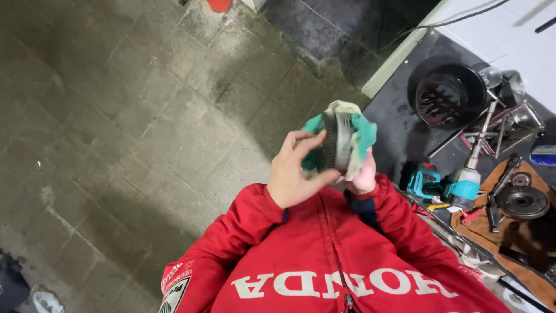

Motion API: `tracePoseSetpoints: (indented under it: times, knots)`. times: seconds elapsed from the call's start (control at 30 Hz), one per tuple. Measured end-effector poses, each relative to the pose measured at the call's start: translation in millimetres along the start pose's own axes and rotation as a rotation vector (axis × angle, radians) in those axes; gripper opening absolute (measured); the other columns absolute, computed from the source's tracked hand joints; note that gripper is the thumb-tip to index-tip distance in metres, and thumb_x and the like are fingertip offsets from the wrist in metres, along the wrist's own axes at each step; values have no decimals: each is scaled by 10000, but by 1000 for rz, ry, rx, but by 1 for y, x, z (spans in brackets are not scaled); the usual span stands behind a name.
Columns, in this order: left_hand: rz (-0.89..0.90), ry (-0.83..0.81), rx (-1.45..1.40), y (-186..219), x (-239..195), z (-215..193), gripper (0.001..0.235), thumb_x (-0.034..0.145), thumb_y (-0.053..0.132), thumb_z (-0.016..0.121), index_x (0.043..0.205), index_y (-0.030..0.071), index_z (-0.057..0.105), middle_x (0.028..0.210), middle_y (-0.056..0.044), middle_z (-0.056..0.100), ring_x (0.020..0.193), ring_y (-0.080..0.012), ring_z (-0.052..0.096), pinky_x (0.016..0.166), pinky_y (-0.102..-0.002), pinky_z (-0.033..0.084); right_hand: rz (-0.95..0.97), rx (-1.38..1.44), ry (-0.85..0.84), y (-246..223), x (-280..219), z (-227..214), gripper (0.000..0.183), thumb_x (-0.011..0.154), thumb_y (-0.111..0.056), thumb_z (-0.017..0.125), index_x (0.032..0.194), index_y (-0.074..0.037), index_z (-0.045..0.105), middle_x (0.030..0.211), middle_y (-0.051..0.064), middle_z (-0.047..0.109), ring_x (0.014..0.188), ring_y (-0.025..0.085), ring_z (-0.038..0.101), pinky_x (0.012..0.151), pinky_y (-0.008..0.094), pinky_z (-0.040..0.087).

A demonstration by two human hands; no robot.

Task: The person handles a motorcycle clutch basket and flywheel at a workbench, aligns the clutch assembly against the engine case, wipes the clutch drum with a cloth, and presses the drum onto the assembly to seat it.

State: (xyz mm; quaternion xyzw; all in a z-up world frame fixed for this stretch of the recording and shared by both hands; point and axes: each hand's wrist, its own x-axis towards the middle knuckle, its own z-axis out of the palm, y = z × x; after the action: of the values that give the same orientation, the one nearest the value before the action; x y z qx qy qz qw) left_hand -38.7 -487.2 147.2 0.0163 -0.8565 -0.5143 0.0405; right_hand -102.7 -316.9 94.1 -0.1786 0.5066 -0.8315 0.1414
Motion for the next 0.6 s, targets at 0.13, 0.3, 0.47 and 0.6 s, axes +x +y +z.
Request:
tracePoseSetpoints:
  times: [0.13, 0.3, 0.47, 0.6]
  knots:
    - [313, 128, 50, -6, 13, -1, 1039, 689, 475, 939, 1513, 159, 392, 1622, -258, 377, 1394, -426, 534, 1146, -462, 457, 258, 583, 246, 30, -19, -9, 771, 1058, -507, 613, 1595, -9, 373, 1554, 198, 473, 1364, 351, 524, 1156, 514, 424]
    - [492, 37, -233, -30, 15, -4, 1180, 758, 588, 865, 1630, 141, 207, 1675, -284, 225, 1532, -463, 309, 1277, -532, 297, 164, 137, -58, 33, -19, -7, 749, 1042, -423, 567, 1637, -88, 260, 1608, 129, 394, 1426, 300, 462, 1179, 494, 415]
    - [516, 144, -364, -29, 3, 18, 1015, 873, 591, 697, 1678, 170, 244, 1675, -267, 194, 1537, -421, 280, 1268, -491, 261, 391, 487, 0, 18, -15, 7, 769, 1030, -516, 548, 1595, -45, 321, 1613, 154, 424, 1427, 313, 497, 1175, 460, 422]
    - [399, 188, -507, -18, -13, 30, 987, 933, 584, 639, 1724, 142, 250, 1705, -284, 217, 1561, -421, 260, 1290, -489, 212, 296, 384, -69, 13, -16, 13, 741, 1018, -506, 553, 1563, -48, 349, 1592, 153, 432, 1419, 324, 493, 1177, 474, 409]
